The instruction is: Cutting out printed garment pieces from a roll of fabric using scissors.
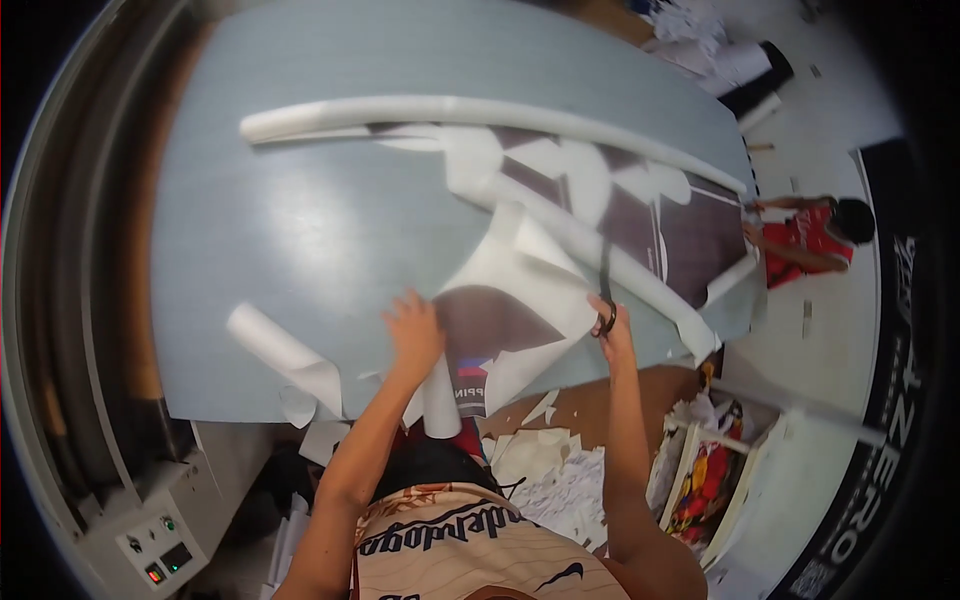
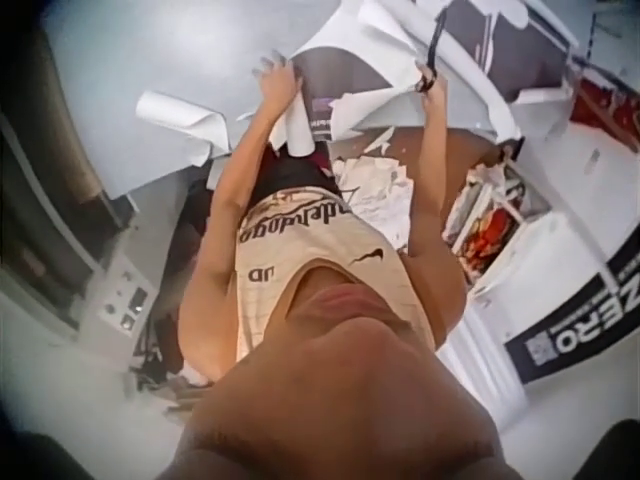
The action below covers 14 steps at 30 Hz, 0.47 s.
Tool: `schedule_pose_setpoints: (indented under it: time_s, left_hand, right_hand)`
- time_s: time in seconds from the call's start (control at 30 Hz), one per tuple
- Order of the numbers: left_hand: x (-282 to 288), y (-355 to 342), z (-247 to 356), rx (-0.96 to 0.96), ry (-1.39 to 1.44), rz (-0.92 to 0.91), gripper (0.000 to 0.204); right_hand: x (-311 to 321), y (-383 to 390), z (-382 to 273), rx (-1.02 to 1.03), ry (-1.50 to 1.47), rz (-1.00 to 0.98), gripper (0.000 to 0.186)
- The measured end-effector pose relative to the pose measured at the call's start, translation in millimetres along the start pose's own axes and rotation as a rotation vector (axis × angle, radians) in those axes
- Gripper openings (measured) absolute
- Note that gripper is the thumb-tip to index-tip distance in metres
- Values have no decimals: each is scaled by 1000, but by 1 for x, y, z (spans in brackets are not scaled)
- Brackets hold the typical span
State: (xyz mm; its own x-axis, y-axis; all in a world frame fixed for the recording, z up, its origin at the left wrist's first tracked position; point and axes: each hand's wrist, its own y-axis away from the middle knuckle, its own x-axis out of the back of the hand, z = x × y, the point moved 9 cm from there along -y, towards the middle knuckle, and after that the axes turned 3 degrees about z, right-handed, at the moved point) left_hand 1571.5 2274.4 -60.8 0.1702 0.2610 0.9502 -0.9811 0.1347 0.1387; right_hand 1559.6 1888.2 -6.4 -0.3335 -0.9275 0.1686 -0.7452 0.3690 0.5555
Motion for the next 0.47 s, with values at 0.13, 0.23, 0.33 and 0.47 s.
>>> schedule_pose_setpoints:
  time_s: [0.13, 0.23, 0.33, 0.47]
  left_hand:
    - [-29, 45, -15, 122, 257, -149, 66]
    - [-81, 55, -70, -90, 500, 41, 57]
    - [-41, 1, -79, -122, 458, -194, 50]
    - [56, -79, -66, -487, 215, -18, 63]
  right_hand:
    - [78, 67, 90, -15, -337, 204, 23]
    - [69, 106, 128, -4, -414, 227, 23]
    - [61, 145, 143, 31, -409, 237, 26]
    - [34, 153, 173, 45, -488, 269, 71]
